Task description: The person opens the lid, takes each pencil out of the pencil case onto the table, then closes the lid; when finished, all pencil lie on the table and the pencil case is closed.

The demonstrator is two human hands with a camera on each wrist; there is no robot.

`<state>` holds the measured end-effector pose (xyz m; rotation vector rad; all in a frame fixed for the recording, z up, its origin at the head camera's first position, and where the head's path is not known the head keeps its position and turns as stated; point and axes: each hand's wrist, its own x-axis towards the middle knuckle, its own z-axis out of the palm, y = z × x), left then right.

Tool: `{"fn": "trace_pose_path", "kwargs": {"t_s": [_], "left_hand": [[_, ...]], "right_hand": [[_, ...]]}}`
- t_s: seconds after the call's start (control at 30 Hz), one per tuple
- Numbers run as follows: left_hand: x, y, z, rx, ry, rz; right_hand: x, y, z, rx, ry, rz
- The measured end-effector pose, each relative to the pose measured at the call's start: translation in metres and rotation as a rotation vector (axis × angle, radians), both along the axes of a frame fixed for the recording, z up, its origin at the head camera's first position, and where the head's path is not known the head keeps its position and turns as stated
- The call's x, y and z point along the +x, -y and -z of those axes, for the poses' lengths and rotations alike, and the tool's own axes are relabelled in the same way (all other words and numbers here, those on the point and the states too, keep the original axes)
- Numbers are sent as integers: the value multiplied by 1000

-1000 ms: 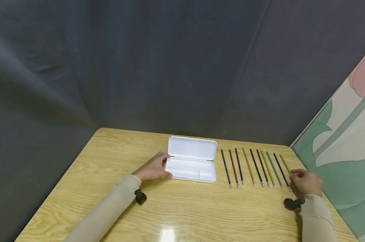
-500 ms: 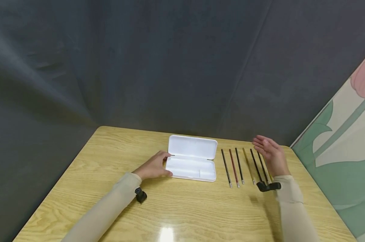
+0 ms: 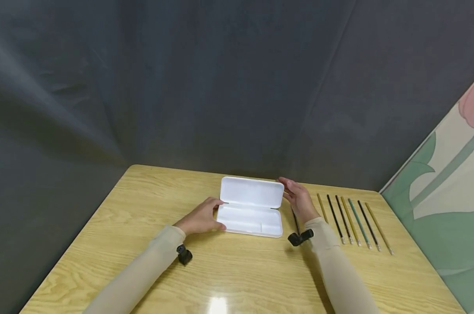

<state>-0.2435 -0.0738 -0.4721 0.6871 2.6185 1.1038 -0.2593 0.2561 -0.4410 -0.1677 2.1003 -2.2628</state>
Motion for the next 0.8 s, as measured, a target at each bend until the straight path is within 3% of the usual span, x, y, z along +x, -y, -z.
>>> {"fn": "trace_pose_path", "kwargs": {"t_s": [0.3,0.5,0.57,0.7,0.8], "left_hand": [[1,2,-2,-18,-15,-6],[2,1,-4,-31,-26,-41],[3,-1,-4,-36,-28,-58],[4,-1,-3,-53,-9,-88],[4,1,-3,-46,37,-125]], "right_hand": [[2,7,2,-100,-3,-93],[2,13,4,-127,-23,-75],[2,16,5,-90,-14,-33],[6,21,8,89,5,52],[13,23,8,226,-12,61]]}}
